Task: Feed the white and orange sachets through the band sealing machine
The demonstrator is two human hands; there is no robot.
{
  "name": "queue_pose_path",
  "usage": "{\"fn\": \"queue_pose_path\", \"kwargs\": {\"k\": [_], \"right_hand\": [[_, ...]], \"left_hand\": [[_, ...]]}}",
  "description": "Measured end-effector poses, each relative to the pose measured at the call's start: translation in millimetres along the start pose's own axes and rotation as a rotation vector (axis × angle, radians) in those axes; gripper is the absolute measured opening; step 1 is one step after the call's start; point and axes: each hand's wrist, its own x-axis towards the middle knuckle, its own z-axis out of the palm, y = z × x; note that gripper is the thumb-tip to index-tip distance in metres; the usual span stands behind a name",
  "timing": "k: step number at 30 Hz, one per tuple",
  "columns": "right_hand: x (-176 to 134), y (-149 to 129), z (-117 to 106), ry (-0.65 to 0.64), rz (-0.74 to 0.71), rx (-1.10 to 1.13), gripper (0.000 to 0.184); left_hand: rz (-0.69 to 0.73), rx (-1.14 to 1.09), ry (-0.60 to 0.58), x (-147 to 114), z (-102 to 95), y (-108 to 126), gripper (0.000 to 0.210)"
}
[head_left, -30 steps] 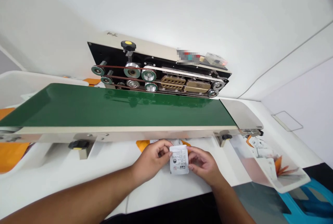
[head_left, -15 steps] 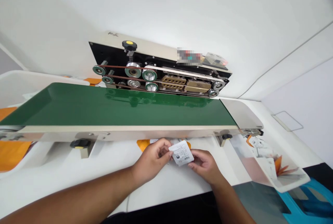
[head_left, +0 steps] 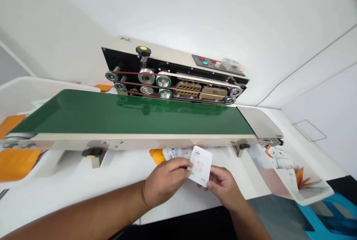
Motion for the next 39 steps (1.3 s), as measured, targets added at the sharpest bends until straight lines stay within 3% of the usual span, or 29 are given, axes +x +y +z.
{"fn": "queue_pose_path", "kwargs": {"k": [2,4,6,11,13,16,21,31,39], "right_hand": [[-3.8,-10.9,1.0,0.074,0.053,-0.062,0.037],[-4.2,-21.9,-11.2,0.148,0.056,-0.127,0.033],[1.8,-35.5,-36.1,0.265,0.015,-0.181,0.03],[50.9,-85.0,-116.9,0.736,-0.231,-0.063,0.035],[75.5,-101.3,-144.3,0.837,-0.28,-0.002,0.039],[105.0,-110.1,-173.8,0.959,-0.232,0.065,0.047],[129.5,-100.4,-188.2,0.94,-0.099,0.144,0.054],[122.8,-96.5,-184.6,0.831,-0.049,0.221,0.04],[135.4,-104.4,-171.4,0.746,0.016,0.23,0.038]], "left_hand": [[0.066,0.016,-0.01,0.9,0.3,1.1,0.021],[0.175,0.023,-0.019,2.8,-1.2,4.5,0.022],[0.232,0.005,-0.025,4.8,-3.0,8.1,0.026],[0.198,-0.032,-0.032,6.3,-2.3,7.3,0.032],[0.166,-0.035,-0.03,6.1,-1.2,4.8,0.032],[0.144,-0.048,-0.031,6.1,-0.6,2.9,0.031],[0.16,-0.06,-0.038,5.6,0.2,2.3,0.03],[0.181,-0.064,-0.03,6.5,0.4,3.6,0.025],[0.161,-0.064,-0.02,6.3,1.4,2.5,0.022]]}}
